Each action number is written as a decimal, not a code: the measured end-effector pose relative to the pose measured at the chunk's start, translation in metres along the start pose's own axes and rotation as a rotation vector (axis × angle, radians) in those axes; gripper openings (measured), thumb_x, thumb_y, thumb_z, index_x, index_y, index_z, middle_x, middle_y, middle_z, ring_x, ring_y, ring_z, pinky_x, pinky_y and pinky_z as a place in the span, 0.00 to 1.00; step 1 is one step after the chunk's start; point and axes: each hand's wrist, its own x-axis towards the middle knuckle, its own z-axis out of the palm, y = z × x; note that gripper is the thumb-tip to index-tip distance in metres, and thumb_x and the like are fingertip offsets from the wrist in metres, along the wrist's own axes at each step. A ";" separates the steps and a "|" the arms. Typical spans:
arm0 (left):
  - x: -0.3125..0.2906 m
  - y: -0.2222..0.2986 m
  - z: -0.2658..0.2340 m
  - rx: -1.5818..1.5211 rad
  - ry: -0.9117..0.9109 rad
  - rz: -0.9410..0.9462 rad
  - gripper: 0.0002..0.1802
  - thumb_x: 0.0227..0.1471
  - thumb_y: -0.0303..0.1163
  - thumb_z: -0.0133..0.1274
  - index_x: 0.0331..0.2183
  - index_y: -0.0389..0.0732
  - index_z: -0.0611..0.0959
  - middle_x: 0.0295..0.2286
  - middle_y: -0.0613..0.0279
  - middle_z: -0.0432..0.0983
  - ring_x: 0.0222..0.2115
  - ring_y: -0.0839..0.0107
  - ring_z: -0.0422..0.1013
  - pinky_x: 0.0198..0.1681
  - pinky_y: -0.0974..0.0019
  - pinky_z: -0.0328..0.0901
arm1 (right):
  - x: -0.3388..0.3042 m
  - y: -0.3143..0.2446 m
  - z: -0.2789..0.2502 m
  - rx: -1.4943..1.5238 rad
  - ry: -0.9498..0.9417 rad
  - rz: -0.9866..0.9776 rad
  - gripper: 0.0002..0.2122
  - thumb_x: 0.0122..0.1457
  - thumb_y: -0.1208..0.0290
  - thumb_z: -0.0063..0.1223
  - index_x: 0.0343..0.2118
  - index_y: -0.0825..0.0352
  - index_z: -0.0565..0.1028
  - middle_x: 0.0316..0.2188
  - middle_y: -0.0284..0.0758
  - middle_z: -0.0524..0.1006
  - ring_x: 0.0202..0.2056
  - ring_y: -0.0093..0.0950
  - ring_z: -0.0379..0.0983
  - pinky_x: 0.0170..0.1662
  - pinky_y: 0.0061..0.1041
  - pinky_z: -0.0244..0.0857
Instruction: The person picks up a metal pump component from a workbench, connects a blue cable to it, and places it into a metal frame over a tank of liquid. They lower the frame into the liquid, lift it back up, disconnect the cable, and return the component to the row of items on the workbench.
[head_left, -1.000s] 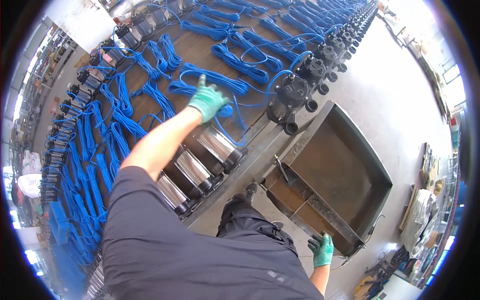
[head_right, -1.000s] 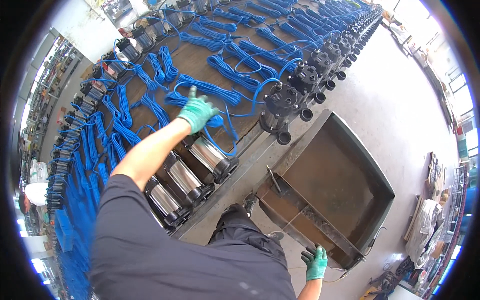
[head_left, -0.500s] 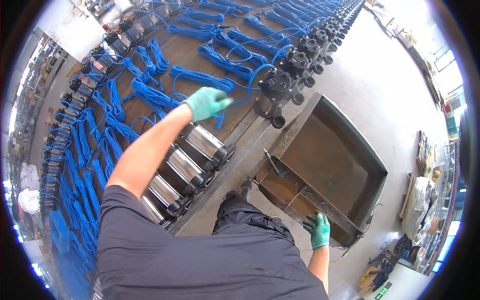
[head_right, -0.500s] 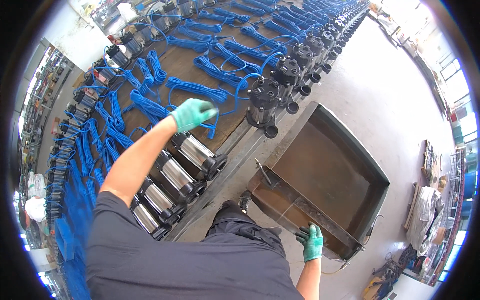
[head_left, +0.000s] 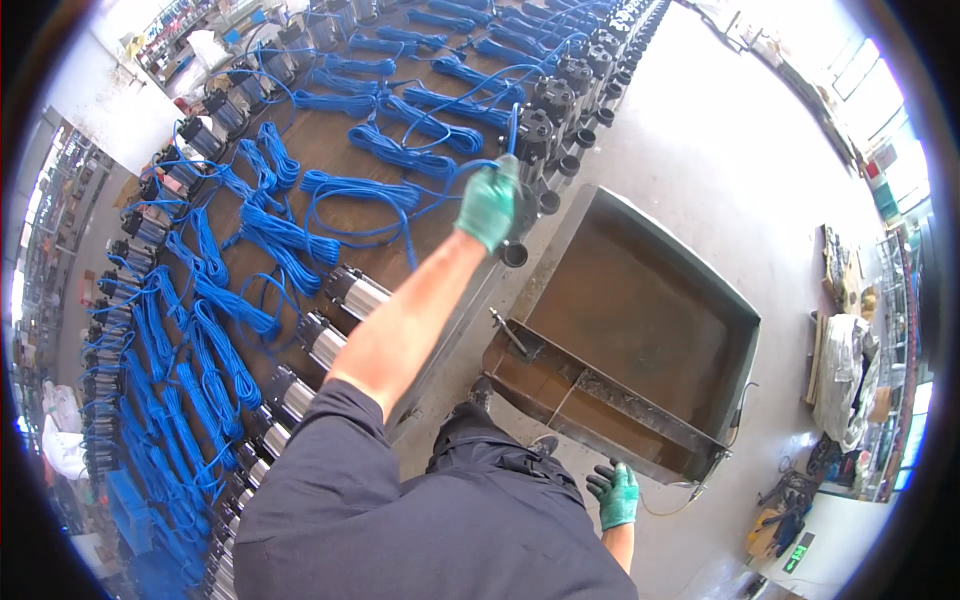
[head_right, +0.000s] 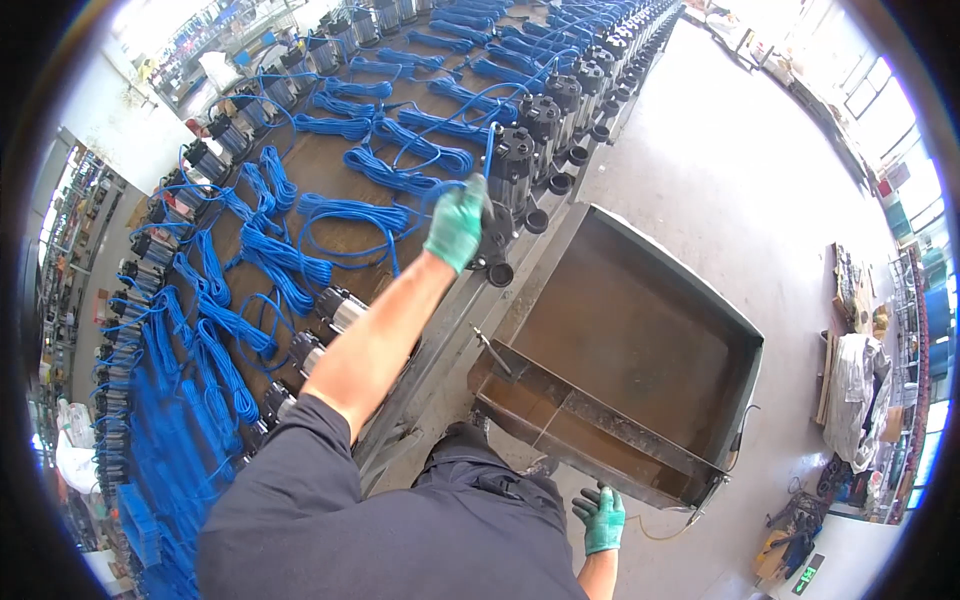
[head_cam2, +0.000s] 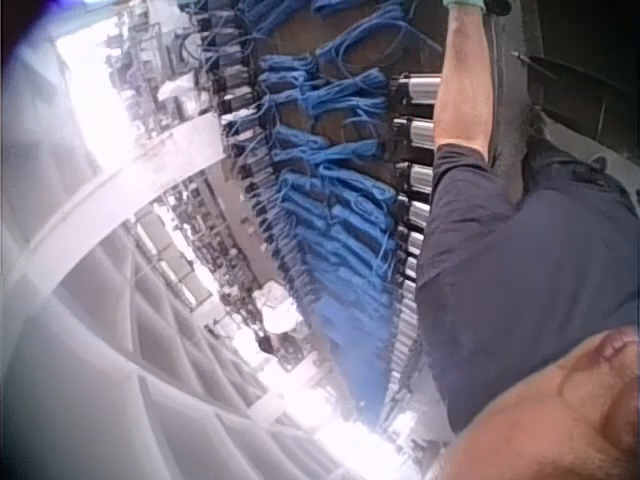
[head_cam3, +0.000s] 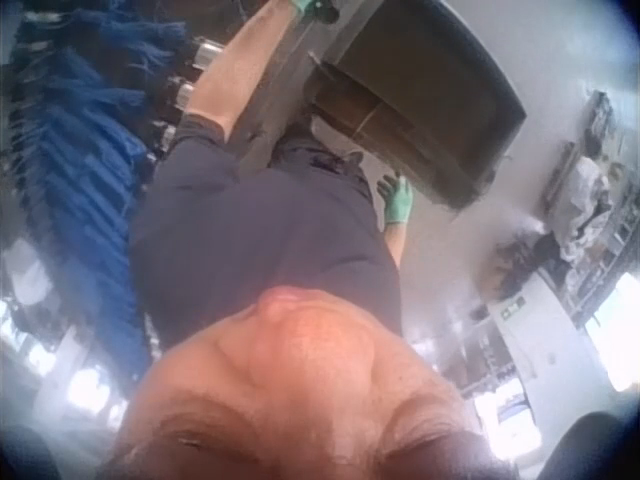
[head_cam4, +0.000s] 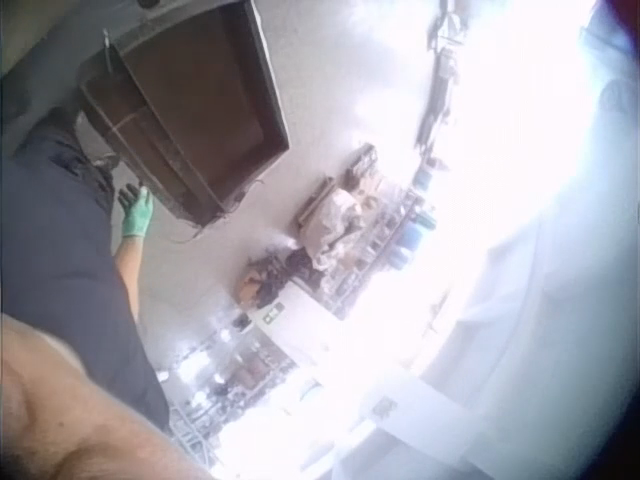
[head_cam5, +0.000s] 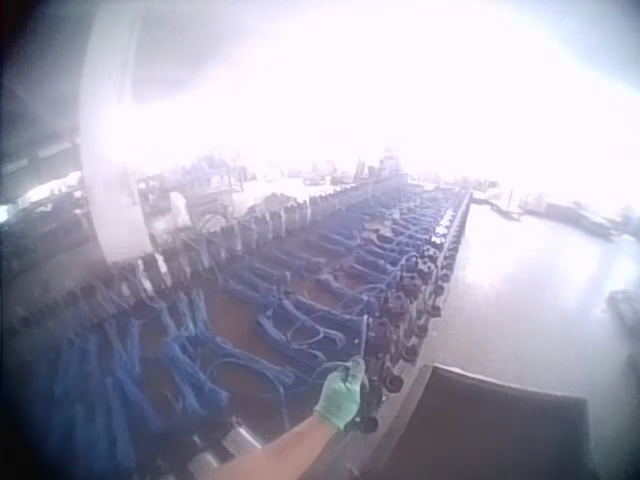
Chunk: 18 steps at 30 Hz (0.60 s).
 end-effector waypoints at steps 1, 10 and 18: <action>-0.029 0.020 0.010 -0.033 0.004 0.060 0.25 0.68 0.48 0.48 0.28 0.38 0.81 0.18 0.70 0.68 0.22 0.79 0.61 0.25 0.66 0.59 | 0.003 0.003 -0.005 0.012 -0.014 0.000 0.19 0.71 0.60 0.44 0.57 0.68 0.67 0.42 0.48 0.78 0.34 0.38 0.81 0.36 0.34 0.78; -0.181 0.140 0.046 -0.097 -0.343 0.054 0.24 0.69 0.48 0.46 0.37 0.36 0.84 0.19 0.71 0.72 0.23 0.81 0.66 0.29 0.70 0.63 | -0.006 -0.074 0.080 0.008 -0.344 -0.256 0.23 0.69 0.63 0.50 0.65 0.61 0.63 0.48 0.43 0.77 0.40 0.35 0.80 0.41 0.33 0.78; -0.250 0.117 0.113 -0.169 -0.504 0.094 0.13 0.67 0.34 0.47 0.34 0.37 0.82 0.23 0.55 0.75 0.25 0.64 0.72 0.34 0.65 0.67 | -0.029 -0.075 0.028 -0.194 -0.353 -0.341 0.28 0.54 0.82 0.44 0.61 0.66 0.68 0.38 0.35 0.79 0.33 0.26 0.78 0.31 0.27 0.78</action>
